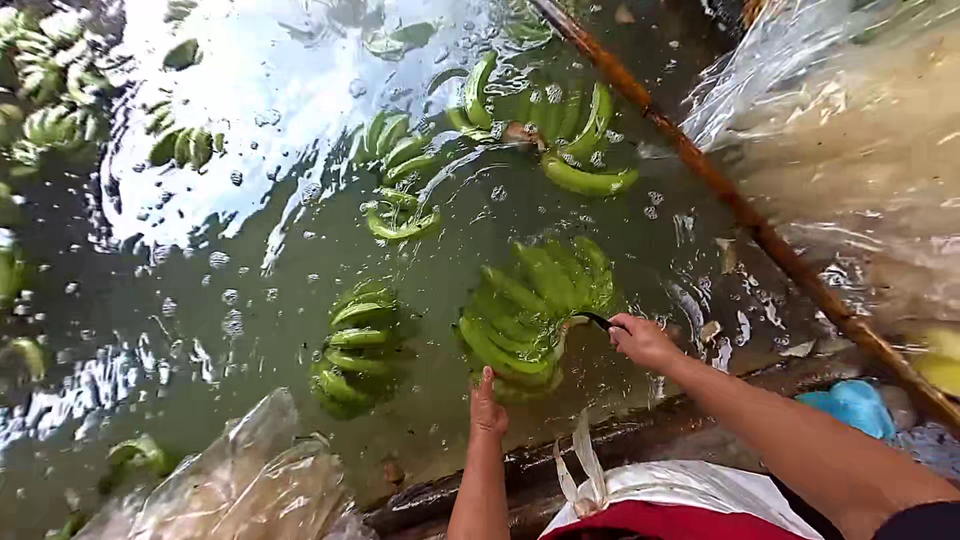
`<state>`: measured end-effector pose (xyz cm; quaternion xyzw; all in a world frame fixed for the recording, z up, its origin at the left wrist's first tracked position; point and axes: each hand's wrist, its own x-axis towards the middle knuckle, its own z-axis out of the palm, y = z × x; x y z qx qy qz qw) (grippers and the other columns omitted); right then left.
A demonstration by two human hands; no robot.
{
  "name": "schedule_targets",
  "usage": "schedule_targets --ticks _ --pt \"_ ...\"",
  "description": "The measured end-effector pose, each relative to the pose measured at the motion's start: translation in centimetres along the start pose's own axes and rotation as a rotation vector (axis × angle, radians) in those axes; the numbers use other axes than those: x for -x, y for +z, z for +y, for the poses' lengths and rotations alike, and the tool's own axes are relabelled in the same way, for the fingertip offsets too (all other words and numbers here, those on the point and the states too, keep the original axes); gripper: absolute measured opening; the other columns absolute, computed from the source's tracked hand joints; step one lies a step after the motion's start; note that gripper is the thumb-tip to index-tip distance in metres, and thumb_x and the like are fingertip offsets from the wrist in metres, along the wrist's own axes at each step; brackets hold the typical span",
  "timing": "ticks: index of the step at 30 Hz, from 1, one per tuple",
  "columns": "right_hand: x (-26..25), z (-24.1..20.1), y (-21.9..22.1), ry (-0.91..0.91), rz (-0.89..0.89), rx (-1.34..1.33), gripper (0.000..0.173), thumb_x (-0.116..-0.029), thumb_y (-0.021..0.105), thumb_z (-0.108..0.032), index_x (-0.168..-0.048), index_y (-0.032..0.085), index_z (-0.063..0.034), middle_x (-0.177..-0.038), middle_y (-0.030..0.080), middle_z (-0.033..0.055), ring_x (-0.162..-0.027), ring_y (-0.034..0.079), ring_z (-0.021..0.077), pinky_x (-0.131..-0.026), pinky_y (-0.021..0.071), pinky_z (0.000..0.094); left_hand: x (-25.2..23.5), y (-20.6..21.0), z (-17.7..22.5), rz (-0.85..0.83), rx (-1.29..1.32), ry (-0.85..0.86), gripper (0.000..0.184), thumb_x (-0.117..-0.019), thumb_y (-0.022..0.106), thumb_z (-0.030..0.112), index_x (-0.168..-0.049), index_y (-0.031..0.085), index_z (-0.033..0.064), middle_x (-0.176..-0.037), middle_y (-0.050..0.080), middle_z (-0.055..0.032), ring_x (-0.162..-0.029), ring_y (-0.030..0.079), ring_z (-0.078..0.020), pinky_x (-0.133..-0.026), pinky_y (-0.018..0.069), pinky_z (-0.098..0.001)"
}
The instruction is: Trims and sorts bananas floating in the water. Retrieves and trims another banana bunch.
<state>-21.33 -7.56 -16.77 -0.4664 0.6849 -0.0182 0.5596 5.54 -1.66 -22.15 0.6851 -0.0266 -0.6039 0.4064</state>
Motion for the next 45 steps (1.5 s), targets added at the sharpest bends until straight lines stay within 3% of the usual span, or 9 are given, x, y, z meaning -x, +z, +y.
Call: schedule_targets --ticks 5,9,12,15,18,23,30,36,45 --pt "-3.8 -3.5 0.2 0.080 0.107 0.265 0.048 -0.1142 0.031 -0.029 -0.132 0.056 0.0076 -0.132 0.060 0.0314 -0.128 0.057 0.0449 -0.106 0.0427 0.0586 2.4 1.6 -1.3 -0.074 0.093 -0.081 0.041 -0.1071 0.043 0.005 -0.146 0.031 0.0049 -0.114 0.062 -0.0177 -0.092 0.067 -0.0252 -0.075 0.0583 -0.0416" --pt "-6.2 -4.5 0.2 0.109 0.188 0.351 0.047 -0.1137 0.032 -0.031 -0.128 0.058 0.0059 -0.126 0.063 0.0309 -0.121 0.061 0.0473 -0.096 0.0472 0.0641 3.3 3.7 -1.5 -0.147 0.130 -0.135 0.043 -0.1050 0.046 -0.001 -0.145 0.032 0.0032 -0.115 0.062 -0.0184 -0.093 0.068 -0.0266 -0.078 0.0598 -0.0431" --pt "-4.8 -2.3 -0.4 0.047 -0.006 0.286 0.049 -0.1137 0.032 -0.030 -0.129 0.058 0.0077 -0.124 0.063 0.0333 -0.119 0.061 0.0485 -0.100 0.0442 0.0647 3.5 4.4 -2.6 -0.127 0.165 -0.113 0.038 -0.1040 0.046 -0.003 -0.140 0.035 0.0010 -0.106 0.064 -0.0157 -0.086 0.069 -0.0231 -0.075 0.0599 -0.0394" --pt "-0.9 1.4 -1.3 -0.049 -0.233 0.051 0.042 -0.1141 0.033 -0.023 -0.119 0.059 0.0095 -0.094 0.058 0.0184 -0.080 0.054 0.0247 -0.078 0.0463 0.0421 3.1 4.1 -3.1 -0.170 0.197 -0.110 0.035 -0.1019 0.045 -0.007 -0.136 0.038 -0.0011 -0.104 0.066 -0.0149 -0.088 0.071 -0.0245 -0.079 0.0614 -0.0434" --pt "-0.4 3.5 -1.9 0.149 -0.047 -0.140 0.043 -0.1147 0.030 -0.027 -0.122 0.056 0.0062 -0.089 0.054 0.0103 -0.071 0.053 0.0152 -0.069 0.0480 0.0331 3.5 3.9 -3.7 -0.177 0.182 -0.135 0.030 -0.0997 0.044 -0.009 -0.128 0.043 -0.0004 -0.098 0.068 -0.0115 -0.084 0.071 -0.0213 -0.077 0.0616 -0.0405" --pt "-3.3 2.4 -3.6 0.228 0.222 -0.002 0.049 -0.1146 0.029 -0.029 -0.129 0.058 0.0094 -0.116 0.065 0.0302 -0.107 0.066 0.0401 -0.098 0.0485 0.0546 3.5 4.3 -4.7 -0.234 0.156 -0.123 0.033 -0.0969 0.043 -0.010 -0.128 0.044 -0.0009 -0.105 0.066 -0.0120 -0.089 0.068 -0.0205 -0.079 0.0597 -0.0384" --pt "-2.9 1.6 -3.0 0.277 0.240 -0.002 0.050 -0.1146 0.028 -0.029 -0.129 0.058 0.0082 -0.114 0.066 0.0274 -0.100 0.069 0.0350 -0.093 0.0528 0.0500 3.5 5.0 -5.8 -0.232 0.100 -0.187 0.032 -0.0964 0.049 -0.013 -0.127 0.049 -0.0059 -0.104 0.067 -0.0140 -0.089 0.069 -0.0207 -0.081 0.0598 -0.0388" --pt "-2.7 1.6 -2.5 0.393 0.261 -0.271 0.050 -0.1151 0.026 -0.033 -0.126 0.056 0.0051 -0.091 0.063 0.0135 -0.072 0.066 0.0181 -0.071 0.0575 0.0345 2.8 5.2 -5.9 -0.310 0.096 -0.168 0.036 -0.0918 0.051 -0.017 -0.125 0.049 -0.0053 -0.103 0.069 -0.0144 -0.089 0.071 -0.0223 -0.080 0.0614 -0.0396" --pt "-3.4 0.7 -3.2 0.454 0.238 -0.142 0.048 -0.1147 0.029 -0.034 -0.128 0.056 0.0032 -0.095 0.064 0.0146 -0.073 0.067 0.0181 -0.071 0.0574 0.0334 2.8 5.4 -6.9 -0.280 -0.037 -0.084 0.040 -0.0884 0.058 -0.019 -0.125 0.047 -0.0086 -0.103 0.067 -0.0138 -0.088 0.068 -0.0158 -0.081 0.0589 -0.0336"
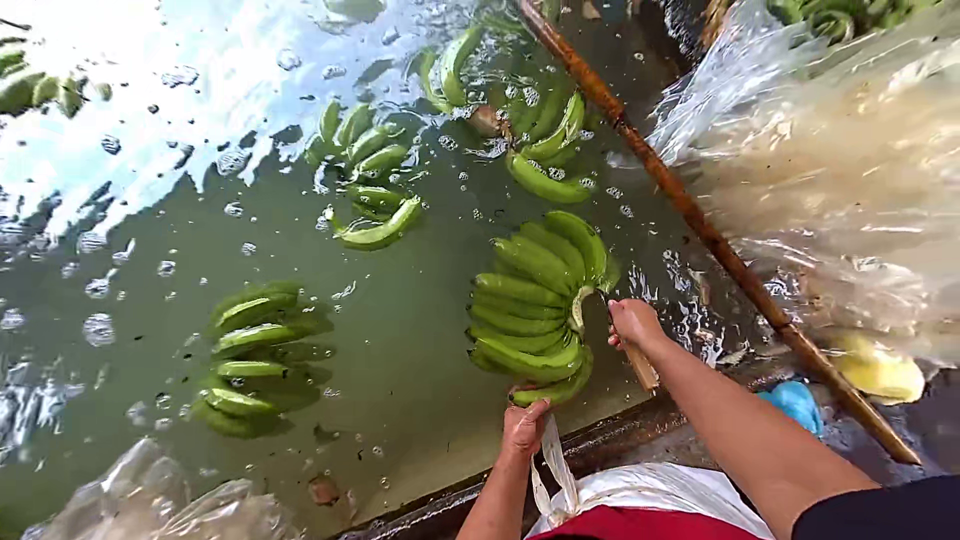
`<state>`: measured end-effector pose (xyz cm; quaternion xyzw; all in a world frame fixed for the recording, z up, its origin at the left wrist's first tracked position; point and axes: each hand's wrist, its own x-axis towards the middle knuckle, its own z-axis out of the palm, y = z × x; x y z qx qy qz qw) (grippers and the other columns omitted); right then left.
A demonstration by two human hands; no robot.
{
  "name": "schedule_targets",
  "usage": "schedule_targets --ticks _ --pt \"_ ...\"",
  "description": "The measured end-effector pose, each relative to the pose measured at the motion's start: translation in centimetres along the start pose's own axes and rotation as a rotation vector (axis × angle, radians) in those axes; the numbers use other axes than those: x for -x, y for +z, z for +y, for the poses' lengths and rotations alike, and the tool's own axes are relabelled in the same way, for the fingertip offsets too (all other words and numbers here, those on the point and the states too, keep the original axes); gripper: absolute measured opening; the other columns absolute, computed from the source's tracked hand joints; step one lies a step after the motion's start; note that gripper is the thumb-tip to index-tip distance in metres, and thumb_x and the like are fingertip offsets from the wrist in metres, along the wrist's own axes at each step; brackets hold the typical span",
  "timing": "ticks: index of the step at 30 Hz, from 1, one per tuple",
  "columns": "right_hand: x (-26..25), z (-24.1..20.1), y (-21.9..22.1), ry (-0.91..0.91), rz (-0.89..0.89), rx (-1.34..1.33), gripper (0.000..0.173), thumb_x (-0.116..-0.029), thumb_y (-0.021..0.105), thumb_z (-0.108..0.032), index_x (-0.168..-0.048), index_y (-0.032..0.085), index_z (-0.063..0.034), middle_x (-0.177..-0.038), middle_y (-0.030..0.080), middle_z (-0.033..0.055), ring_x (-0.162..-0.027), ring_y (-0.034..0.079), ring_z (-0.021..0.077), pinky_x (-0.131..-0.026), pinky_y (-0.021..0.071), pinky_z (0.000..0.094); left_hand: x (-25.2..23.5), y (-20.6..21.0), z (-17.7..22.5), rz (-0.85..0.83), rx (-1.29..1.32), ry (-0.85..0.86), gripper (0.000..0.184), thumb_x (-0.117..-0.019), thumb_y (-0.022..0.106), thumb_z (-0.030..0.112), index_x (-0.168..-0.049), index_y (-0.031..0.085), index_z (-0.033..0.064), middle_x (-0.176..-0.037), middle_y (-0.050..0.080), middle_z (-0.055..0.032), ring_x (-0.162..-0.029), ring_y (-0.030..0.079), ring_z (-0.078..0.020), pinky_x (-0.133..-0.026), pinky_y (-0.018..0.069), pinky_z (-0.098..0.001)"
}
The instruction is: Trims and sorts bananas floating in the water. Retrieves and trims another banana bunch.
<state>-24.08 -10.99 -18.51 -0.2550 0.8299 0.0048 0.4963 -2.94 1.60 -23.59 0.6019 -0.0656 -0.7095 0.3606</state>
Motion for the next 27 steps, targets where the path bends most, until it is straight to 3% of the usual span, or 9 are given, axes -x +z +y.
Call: schedule_targets --ticks 6,9,12,14,16,18,22,24,27 --pt "-1.0 -0.4 2.3 0.206 -0.011 -0.477 0.034 -0.1149 0.029 -0.029 -0.119 0.048 -0.0013 -0.076 0.050 0.0060 -0.052 0.054 0.0133 -0.052 0.0528 0.0289 1.0 0.4 0.7 0.019 -0.230 -0.014 0.046 -0.0853 0.068 -0.013 -0.128 0.050 -0.0087 -0.105 0.065 -0.0152 -0.088 0.065 -0.0126 -0.080 0.0564 -0.0295" --pt "-2.0 -0.7 2.9 0.277 0.001 -0.459 0.026 -0.1126 0.032 -0.021 -0.116 0.050 -0.0028 -0.080 0.046 0.0047 -0.054 0.047 0.0126 -0.052 0.0465 0.0276 0.7 0.7 0.9 0.007 -0.310 0.012 0.050 -0.0825 0.070 -0.013 -0.128 0.051 -0.0093 -0.107 0.066 -0.0165 -0.091 0.065 -0.0132 -0.083 0.0560 -0.0298" --pt "-1.4 -0.7 2.6 0.240 -0.090 -0.469 0.022 -0.1098 0.036 -0.016 -0.092 0.046 -0.0095 -0.063 0.037 -0.0022 -0.044 0.034 0.0072 -0.042 0.0355 0.0216 0.1 0.6 1.2 0.032 -0.394 -0.008 0.047 -0.0840 0.072 -0.008 -0.128 0.055 -0.0076 -0.111 0.068 -0.0172 -0.098 0.066 -0.0166 -0.090 0.0544 -0.0339" --pt "1.3 -0.2 0.7 0.163 -0.303 -0.498 0.036 -0.1145 0.030 -0.029 -0.086 0.044 -0.0133 -0.057 0.036 -0.0053 -0.040 0.031 0.0045 -0.039 0.0317 0.0188 -0.6 -0.6 1.0 0.019 -0.314 0.026 0.051 -0.0851 0.070 -0.010 -0.133 0.051 -0.0072 -0.116 0.066 -0.0167 -0.104 0.065 -0.0166 -0.094 0.0548 -0.0342" --pt "3.5 -0.5 -1.4 0.049 -0.356 -0.504 0.037 -0.1151 0.025 -0.031 -0.090 0.045 -0.0125 -0.059 0.038 -0.0056 -0.041 0.035 0.0037 -0.040 0.0346 0.0174 -1.1 -1.8 0.9 0.016 -0.243 0.066 0.051 -0.0817 0.069 -0.012 -0.129 0.051 -0.0063 -0.109 0.069 -0.0130 -0.098 0.068 -0.0141 -0.088 0.0588 -0.0330" --pt "2.4 -1.4 -3.1 -0.052 -0.149 -0.478 0.038 -0.1153 0.025 -0.032 -0.101 0.051 -0.0071 -0.065 0.044 -0.0029 -0.045 0.041 0.0051 -0.045 0.0409 0.0191 -1.3 -2.9 1.8 0.002 -0.240 0.026 0.051 -0.0844 0.067 -0.012 -0.132 0.050 -0.0082 -0.109 0.067 -0.0159 -0.095 0.068 -0.0176 -0.085 0.0593 -0.0359" --pt "-2.8 -3.8 -5.9 -0.176 0.078 -0.214 0.071 -0.1094 0.023 -0.059 -0.149 0.043 -0.0039 -0.117 0.059 0.0228 -0.081 0.056 0.0272 -0.075 0.0479 0.0448 -1.5 -4.1 4.6 0.051 -0.265 -0.019 0.059 -0.0880 0.061 -0.012 -0.142 0.039 -0.0067 -0.115 0.063 -0.0197 -0.093 0.067 -0.0206 -0.080 0.0594 -0.0375" --pt "-4.2 -4.7 -5.7 -0.185 0.103 -0.097 0.074 -0.1061 0.041 -0.060 -0.150 0.041 -0.0006 -0.126 0.055 0.0322 -0.094 0.059 0.0389 -0.083 0.0478 0.0559 -1.6 -4.6 5.7 0.110 -0.269 0.043 0.067 -0.0909 0.055 -0.009 -0.152 0.028 -0.0018 -0.130 0.056 -0.0231 -0.104 0.065 -0.0244 -0.084 0.0580 -0.0414" --pt "-5.5 -4.7 -4.1 -0.150 0.049 -0.051 0.064 -0.1035 0.063 -0.036 -0.149 0.040 0.0032 -0.123 0.054 0.0318 -0.088 0.054 0.0342 -0.079 0.0457 0.0536 -1.7 -5.6 7.4 0.190 -0.363 0.211 0.069 -0.1003 0.046 0.007 -0.161 0.014 -0.0009 -0.161 0.028 -0.0285 -0.140 0.044 -0.0327 -0.106 0.0457 -0.0469"
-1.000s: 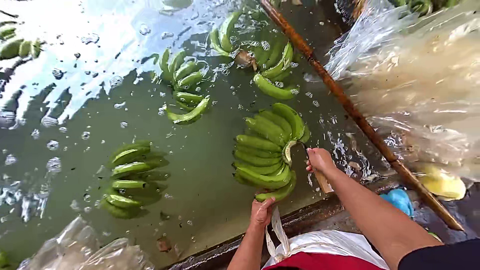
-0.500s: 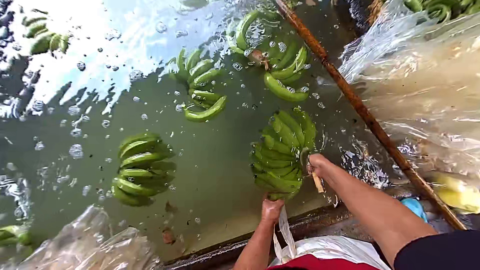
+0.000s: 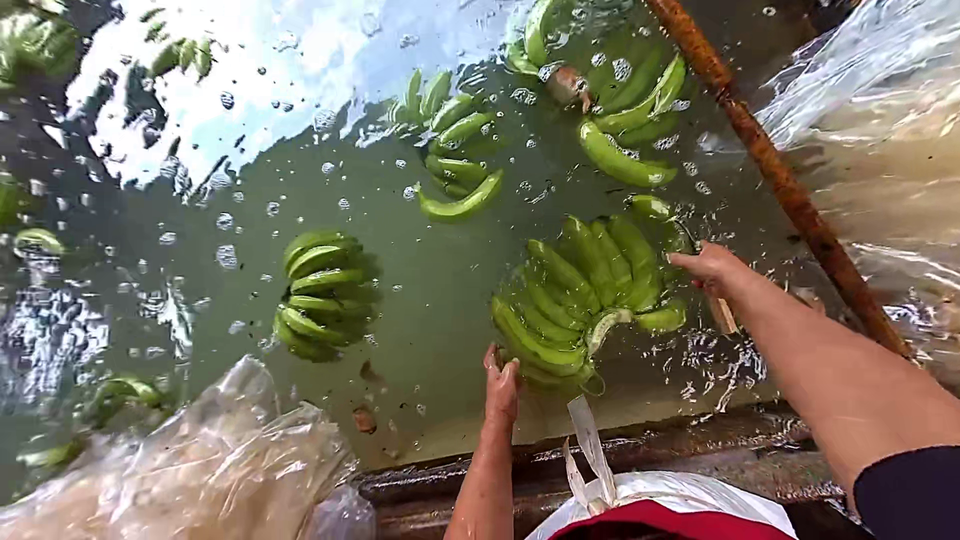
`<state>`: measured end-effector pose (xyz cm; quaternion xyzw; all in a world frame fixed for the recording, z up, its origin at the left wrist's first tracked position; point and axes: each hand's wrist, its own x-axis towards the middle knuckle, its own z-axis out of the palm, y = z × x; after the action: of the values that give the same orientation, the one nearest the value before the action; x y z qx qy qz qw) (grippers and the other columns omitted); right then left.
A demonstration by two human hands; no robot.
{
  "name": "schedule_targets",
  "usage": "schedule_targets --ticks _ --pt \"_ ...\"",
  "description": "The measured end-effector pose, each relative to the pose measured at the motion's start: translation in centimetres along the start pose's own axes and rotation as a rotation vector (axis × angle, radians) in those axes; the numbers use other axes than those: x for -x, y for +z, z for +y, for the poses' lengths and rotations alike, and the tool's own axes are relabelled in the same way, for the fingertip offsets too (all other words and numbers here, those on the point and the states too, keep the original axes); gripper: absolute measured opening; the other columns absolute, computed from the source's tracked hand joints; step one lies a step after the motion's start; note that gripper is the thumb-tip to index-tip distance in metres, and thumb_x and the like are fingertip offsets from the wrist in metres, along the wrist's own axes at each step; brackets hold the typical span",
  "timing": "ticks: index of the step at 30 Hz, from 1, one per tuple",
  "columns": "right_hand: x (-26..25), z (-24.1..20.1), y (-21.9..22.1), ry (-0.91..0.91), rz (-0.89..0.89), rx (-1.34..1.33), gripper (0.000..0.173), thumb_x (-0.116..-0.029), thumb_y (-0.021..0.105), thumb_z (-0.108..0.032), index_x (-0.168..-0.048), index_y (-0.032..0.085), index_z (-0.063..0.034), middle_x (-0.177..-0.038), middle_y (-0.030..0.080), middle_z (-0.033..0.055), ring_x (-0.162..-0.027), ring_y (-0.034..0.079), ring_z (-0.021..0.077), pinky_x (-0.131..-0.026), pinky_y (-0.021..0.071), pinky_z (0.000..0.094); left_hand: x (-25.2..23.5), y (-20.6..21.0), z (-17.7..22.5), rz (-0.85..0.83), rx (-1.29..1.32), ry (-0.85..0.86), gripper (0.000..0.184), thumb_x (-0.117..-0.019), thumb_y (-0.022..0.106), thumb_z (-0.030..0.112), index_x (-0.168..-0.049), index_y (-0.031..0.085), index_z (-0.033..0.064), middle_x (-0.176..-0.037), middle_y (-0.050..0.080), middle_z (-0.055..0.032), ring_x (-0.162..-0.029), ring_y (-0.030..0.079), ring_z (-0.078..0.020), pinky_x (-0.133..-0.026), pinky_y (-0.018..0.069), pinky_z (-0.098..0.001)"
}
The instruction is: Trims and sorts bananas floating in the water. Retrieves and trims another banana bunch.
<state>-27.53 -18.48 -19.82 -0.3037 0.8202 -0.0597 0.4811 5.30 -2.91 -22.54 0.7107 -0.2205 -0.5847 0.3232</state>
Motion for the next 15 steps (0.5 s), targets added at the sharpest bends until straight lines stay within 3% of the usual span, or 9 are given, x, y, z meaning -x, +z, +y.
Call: schedule_targets --ticks 2,4,5,7,9,11,15 --pt "-0.2 0.6 1.0 0.061 -0.015 -0.067 0.053 -0.1030 0.064 -0.025 -0.144 0.046 0.0041 -0.111 0.056 0.0229 -0.080 0.048 0.0245 -0.075 0.0441 0.0451 -0.3 -0.5 0.9 0.035 -0.118 0.130 0.065 -0.1039 0.044 0.019 -0.159 0.019 -0.0071 -0.165 0.018 -0.0312 -0.153 0.026 -0.0353 -0.122 0.0283 -0.0454" --pt "-0.5 1.3 1.5 0.116 -0.009 -0.140 0.042 -0.1029 0.064 -0.024 -0.131 0.051 0.0049 -0.094 0.051 0.0098 -0.070 0.044 0.0136 -0.067 0.0435 0.0323 -0.7 -0.3 2.0 0.079 -0.243 0.167 0.063 -0.1056 0.046 0.025 -0.155 0.029 -0.0098 -0.162 0.022 -0.0343 -0.153 0.023 -0.0407 -0.125 0.0210 -0.0490" --pt "-0.6 1.6 1.4 0.122 0.003 -0.147 0.041 -0.1019 0.065 -0.024 -0.129 0.051 0.0037 -0.090 0.049 0.0068 -0.066 0.044 0.0109 -0.063 0.0435 0.0287 -1.0 0.1 2.4 0.103 -0.272 0.140 0.065 -0.1056 0.051 0.027 -0.155 0.029 -0.0098 -0.161 0.025 -0.0344 -0.153 0.025 -0.0410 -0.125 0.0213 -0.0492" --pt "-0.2 1.7 0.7 0.085 0.015 -0.079 0.049 -0.1010 0.067 -0.021 -0.139 0.045 -0.0002 -0.094 0.051 0.0104 -0.067 0.046 0.0132 -0.063 0.0443 0.0300 -1.8 0.8 3.1 0.166 -0.305 0.038 0.072 -0.1027 0.062 0.029 -0.155 0.029 -0.0089 -0.157 0.033 -0.0340 -0.149 0.033 -0.0411 -0.123 0.0277 -0.0502" --pt "0.8 1.5 -0.5 0.007 -0.002 0.042 0.061 -0.0998 0.067 -0.016 -0.150 0.035 -0.0004 -0.110 0.058 0.0242 -0.079 0.057 0.0266 -0.075 0.0505 0.0435 -2.5 0.8 2.9 0.223 -0.327 -0.018 0.074 -0.1001 0.066 0.026 -0.155 0.029 -0.0088 -0.154 0.038 -0.0348 -0.145 0.038 -0.0425 -0.120 0.0330 -0.0518" --pt "2.0 1.7 -2.0 -0.078 -0.042 0.088 0.061 -0.0994 0.069 -0.018 -0.149 0.039 0.0017 -0.119 0.061 0.0287 -0.090 0.063 0.0338 -0.083 0.0519 0.0503 -3.0 0.5 2.2 0.235 -0.331 -0.013 0.071 -0.0999 0.066 0.021 -0.154 0.030 -0.0087 -0.150 0.043 -0.0353 -0.141 0.045 -0.0439 -0.116 0.0371 -0.0552" --pt "4.9 3.8 -5.2 -0.228 -0.060 0.107 0.054 -0.1002 0.067 -0.023 -0.144 0.048 0.0021 -0.127 0.062 0.0270 -0.110 0.065 0.0368 -0.096 0.0506 0.0529 -3.3 0.1 1.9 0.199 -0.309 0.031 0.068 -0.0990 0.066 0.014 -0.154 0.032 -0.0077 -0.143 0.051 -0.0351 -0.134 0.051 -0.0451 -0.112 0.0402 -0.0583"
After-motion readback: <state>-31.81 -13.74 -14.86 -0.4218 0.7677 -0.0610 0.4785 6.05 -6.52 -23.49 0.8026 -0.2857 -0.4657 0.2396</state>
